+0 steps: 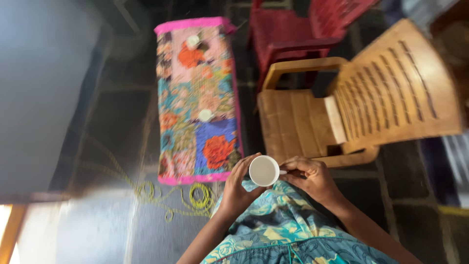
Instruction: The person repeatedly picks up metal and ceramic cups from a table and carries them to a kitchen counter, placing them down. The person walks back and forth between the two locations multiple times.
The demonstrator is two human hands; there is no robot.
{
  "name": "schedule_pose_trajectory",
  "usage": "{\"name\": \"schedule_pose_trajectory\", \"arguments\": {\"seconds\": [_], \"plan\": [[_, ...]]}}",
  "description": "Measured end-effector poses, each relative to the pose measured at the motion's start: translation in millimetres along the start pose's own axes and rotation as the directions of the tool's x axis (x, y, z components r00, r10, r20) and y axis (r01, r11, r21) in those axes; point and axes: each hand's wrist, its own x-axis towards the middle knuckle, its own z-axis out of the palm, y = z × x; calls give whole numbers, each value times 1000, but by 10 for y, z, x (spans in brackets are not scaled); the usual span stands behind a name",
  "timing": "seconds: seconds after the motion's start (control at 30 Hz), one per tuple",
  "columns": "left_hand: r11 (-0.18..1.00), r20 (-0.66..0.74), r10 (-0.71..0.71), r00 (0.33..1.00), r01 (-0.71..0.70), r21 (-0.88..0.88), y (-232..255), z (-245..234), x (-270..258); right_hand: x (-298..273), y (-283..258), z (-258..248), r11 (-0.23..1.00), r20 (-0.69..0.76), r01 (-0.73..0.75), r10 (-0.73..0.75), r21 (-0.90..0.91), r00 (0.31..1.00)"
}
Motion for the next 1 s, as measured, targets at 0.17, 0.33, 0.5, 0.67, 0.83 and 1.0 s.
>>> {"name": "schedule_pose_trajectory", "arguments": {"seconds": [0.17, 0.33, 0.5, 0.67, 0.83, 1.0], "plan": [[998, 160, 67, 985, -65, -22, 373, 486, 227, -665, 73, -444, 997, -189, 13, 1, 75, 982], [986, 335, 136, 932, -97, -132, 749, 1227, 408, -1382, 70, -939, 992, -429, 108, -69, 66, 901], [980, 537, 160, 828, -69, -186, 1233, 2238, 433, -2337, 13, -1564, 999, -644, -7, 35, 45, 764], [937, 630, 305, 714, -107, -331, 1803, 3424, 340, -3340, 62, -2215, 999, -799, -34, -9, -37, 602], [883, 721, 442, 533, -117, -455, 2255, 4421, 189, -4211, 151, -2613, 999, -909, 37, -20, -5, 416], [850, 781, 506, 365, -60, -523, 2676, 5341, -92, -5035, 175, -2766, 996, -987, -88, 8, -6, 160]]}}
